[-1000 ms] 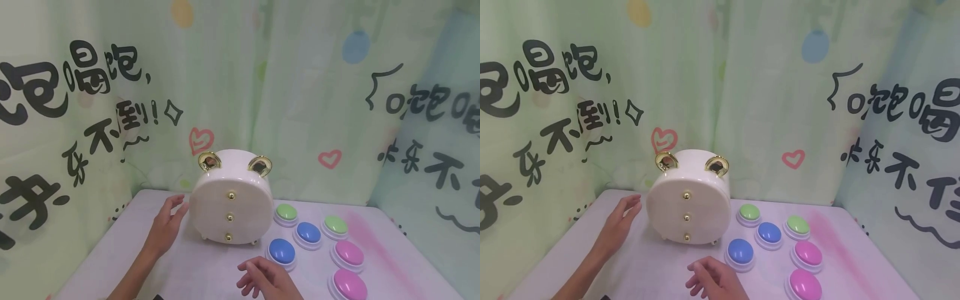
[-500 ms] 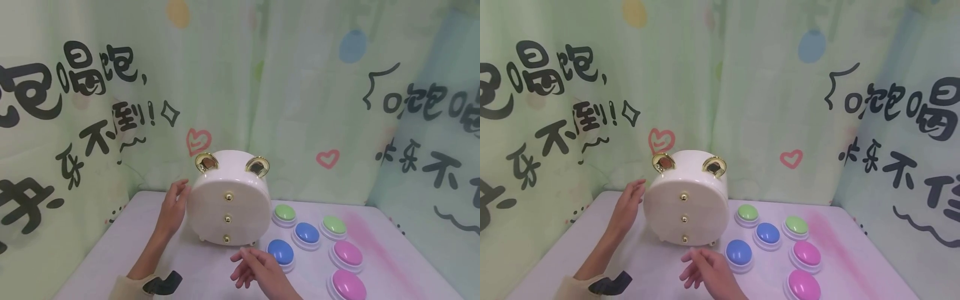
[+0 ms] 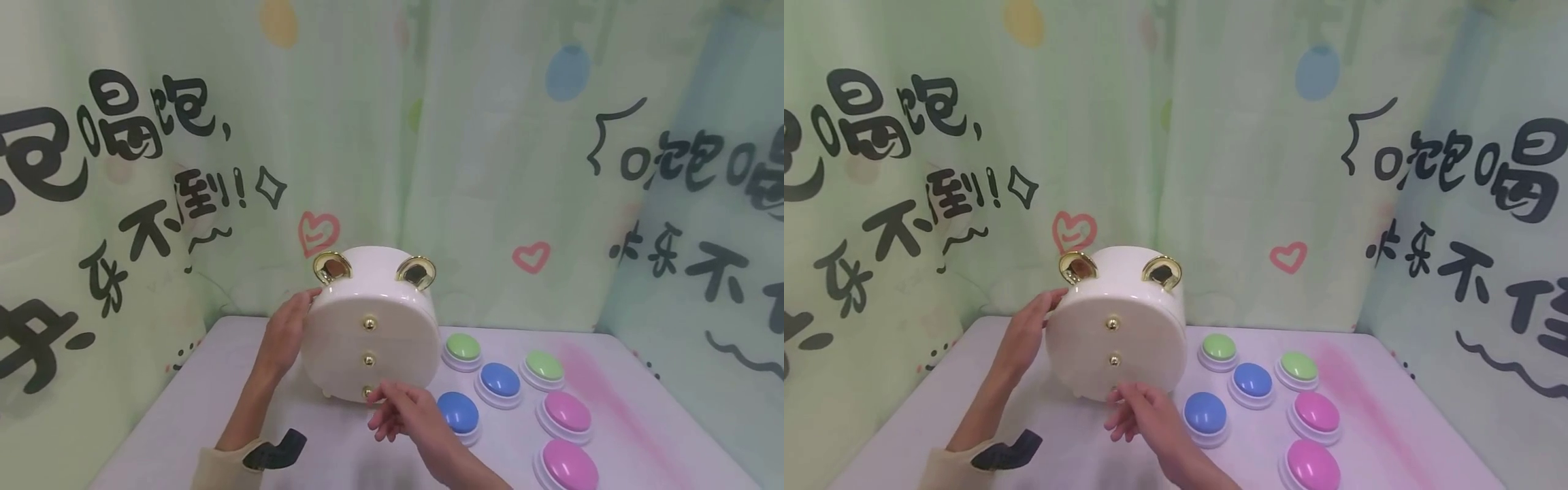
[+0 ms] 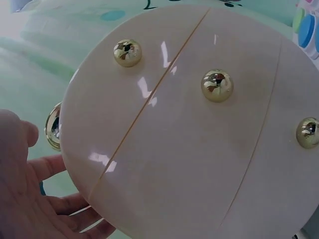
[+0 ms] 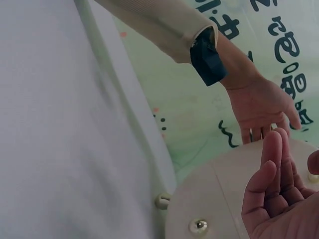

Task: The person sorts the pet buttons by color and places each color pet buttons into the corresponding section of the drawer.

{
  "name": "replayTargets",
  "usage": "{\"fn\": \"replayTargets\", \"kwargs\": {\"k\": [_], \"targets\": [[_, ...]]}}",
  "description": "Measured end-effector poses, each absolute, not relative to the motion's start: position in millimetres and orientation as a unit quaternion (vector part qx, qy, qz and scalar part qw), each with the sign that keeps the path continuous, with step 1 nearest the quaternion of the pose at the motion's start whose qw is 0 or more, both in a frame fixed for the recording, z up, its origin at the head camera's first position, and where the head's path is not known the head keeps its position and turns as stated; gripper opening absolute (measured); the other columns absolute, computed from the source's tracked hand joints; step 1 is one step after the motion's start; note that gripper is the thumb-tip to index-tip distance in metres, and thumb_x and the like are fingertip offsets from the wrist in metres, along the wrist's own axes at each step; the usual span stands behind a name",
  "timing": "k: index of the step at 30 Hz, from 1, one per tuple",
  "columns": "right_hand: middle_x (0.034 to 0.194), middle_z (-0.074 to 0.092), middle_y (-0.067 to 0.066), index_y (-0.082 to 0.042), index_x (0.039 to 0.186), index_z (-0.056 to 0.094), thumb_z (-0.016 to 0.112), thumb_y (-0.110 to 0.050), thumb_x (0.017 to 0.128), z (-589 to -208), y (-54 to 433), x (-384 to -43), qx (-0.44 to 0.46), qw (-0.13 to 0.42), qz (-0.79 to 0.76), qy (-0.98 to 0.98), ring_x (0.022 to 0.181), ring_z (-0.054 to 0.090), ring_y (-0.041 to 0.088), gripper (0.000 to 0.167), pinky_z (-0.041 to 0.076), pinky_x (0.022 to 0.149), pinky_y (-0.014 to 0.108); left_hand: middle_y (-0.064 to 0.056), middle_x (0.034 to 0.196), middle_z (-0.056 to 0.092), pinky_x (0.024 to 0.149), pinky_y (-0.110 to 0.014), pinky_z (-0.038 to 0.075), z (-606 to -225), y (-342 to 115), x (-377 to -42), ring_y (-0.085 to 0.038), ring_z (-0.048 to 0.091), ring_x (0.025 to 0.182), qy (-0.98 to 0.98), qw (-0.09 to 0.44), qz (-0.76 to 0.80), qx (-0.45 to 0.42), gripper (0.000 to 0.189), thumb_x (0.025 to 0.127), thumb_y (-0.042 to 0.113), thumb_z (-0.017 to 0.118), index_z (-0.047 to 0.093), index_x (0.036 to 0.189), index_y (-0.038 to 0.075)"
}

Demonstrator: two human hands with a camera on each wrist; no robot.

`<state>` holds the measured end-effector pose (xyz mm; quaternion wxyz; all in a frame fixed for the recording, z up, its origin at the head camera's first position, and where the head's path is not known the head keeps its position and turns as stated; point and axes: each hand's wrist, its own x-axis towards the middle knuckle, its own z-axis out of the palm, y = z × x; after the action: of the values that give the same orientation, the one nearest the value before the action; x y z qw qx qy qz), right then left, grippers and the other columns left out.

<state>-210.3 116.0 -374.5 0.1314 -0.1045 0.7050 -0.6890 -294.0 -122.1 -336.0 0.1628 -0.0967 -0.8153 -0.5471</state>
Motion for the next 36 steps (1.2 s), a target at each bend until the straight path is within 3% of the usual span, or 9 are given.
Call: {"fn": "replayTargets", "kwargs": {"k": [9, 18, 26, 36], "targets": [[0.076, 0.068, 0.0, 0.007, 0.117, 0.066, 0.053, -0.037, 0.105, -362, 100, -236, -0.108, 0.121, -0.696, 0.699, 0.067, 0.064, 0.01, 0.048, 0.052, 0.069, 0.024, -0.008, 0.151, 0.053, 0.114, -0.056, 0.038, -335, -131, -291, -0.03, 0.048, 0.14, -0.809, 0.129, -0.563, -0.109, 0.055, 0.109, 0.051, 0.037, 0.055, 0.146, 0.014], [0.074, 0.067, -0.002, 0.009, 0.128, 0.062, 0.046, -0.042, 0.108, -348, 89, -259, -0.118, 0.132, -0.73, 0.66, 0.065, 0.061, 0.008, 0.057, 0.051, 0.068, 0.023, -0.011, 0.14, 0.061, 0.104, -0.055, 0.048, -338, -133, -292, -0.031, 0.056, 0.128, -0.801, 0.156, -0.567, -0.112, 0.042, 0.107, 0.038, 0.053, 0.061, 0.14, 0.014], [0.074, 0.067, -0.001, 0.006, 0.123, 0.065, 0.04, -0.045, 0.109, -338, 86, -267, -0.108, 0.106, -0.77, 0.62, 0.066, 0.061, 0.009, 0.059, 0.049, 0.065, 0.021, -0.012, 0.137, 0.063, 0.103, -0.054, 0.05, -335, -129, -295, -0.03, 0.057, 0.126, -0.798, 0.162, -0.569, -0.114, 0.04, 0.106, 0.034, 0.055, 0.063, 0.138, 0.012], [0.069, 0.063, -0.002, 0.003, 0.11, 0.073, 0.047, -0.041, 0.108, -341, 78, -266, -0.082, 0.062, -0.777, 0.621, 0.062, 0.054, 0.009, 0.052, 0.045, 0.058, 0.02, -0.011, 0.137, 0.063, 0.104, -0.053, 0.048, -335, -130, -294, -0.029, 0.056, 0.127, -0.793, 0.158, -0.579, -0.105, 0.04, 0.106, 0.035, 0.055, 0.064, 0.138, 0.012]]}}
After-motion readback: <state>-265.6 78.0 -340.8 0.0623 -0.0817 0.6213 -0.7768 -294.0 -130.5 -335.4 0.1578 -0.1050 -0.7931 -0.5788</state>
